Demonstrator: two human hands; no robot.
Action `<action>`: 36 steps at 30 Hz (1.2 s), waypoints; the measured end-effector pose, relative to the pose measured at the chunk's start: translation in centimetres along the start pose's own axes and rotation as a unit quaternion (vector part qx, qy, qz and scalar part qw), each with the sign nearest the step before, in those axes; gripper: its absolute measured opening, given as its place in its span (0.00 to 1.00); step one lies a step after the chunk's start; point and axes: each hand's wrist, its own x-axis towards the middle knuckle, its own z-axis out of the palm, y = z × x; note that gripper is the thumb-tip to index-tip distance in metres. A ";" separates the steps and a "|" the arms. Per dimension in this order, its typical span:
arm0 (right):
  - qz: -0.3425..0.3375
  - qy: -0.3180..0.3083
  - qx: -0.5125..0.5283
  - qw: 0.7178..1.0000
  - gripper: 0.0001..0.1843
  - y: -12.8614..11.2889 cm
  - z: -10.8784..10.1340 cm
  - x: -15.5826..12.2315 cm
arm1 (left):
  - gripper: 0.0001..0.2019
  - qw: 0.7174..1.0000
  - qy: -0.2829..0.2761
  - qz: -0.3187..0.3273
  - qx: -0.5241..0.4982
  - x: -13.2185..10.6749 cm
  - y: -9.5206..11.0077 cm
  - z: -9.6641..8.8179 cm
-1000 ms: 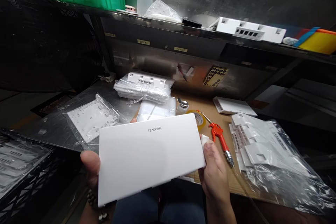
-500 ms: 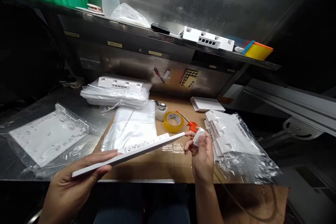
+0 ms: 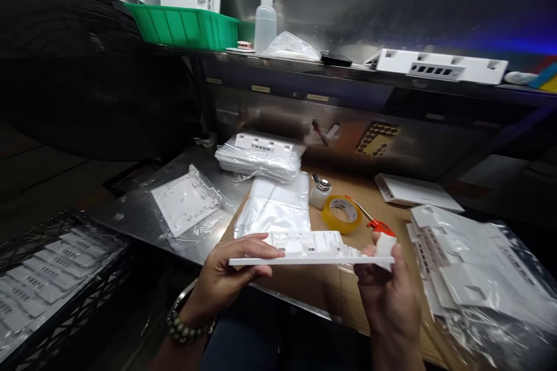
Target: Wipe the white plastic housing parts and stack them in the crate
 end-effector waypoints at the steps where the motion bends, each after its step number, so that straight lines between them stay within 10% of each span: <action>1: -0.007 0.004 0.000 1.000 0.20 0.0 0.1 -0.1 | 0.12 1.000 -0.004 0.005 -0.016 0.0 0.0 0.2; 5: -0.084 0.009 0.003 0.996 0.17 0.0 0.6 -1.0 | 0.32 0.974 0.122 -0.025 -0.190 -0.2 0.1 1.7; 8: -0.143 -0.023 0.004 0.989 0.17 -0.1 1.1 -2.0 | 0.25 0.873 0.221 -0.169 -0.401 0.0 -0.6 1.9; 14: -0.222 -0.089 -0.116 0.964 0.19 0.1 0.3 -0.8 | 0.28 0.725 0.019 -0.374 -0.578 0.7 -2.7 0.1; 21: -0.333 -0.103 -0.379 0.857 0.14 -0.2 0.2 -1.5 | 0.29 0.718 0.179 -0.402 -0.540 2.3 -0.3 0.7; 27: -0.365 -0.401 -0.401 0.738 0.16 1.4 5.4 -7.2 | 0.26 0.726 0.160 -0.417 -0.523 2.8 1.7 3.2; 36: -0.416 -0.429 -0.433 0.675 0.11 1.6 6.5 -8.2 | 0.30 0.750 0.172 -0.398 -0.499 2.0 1.5 3.6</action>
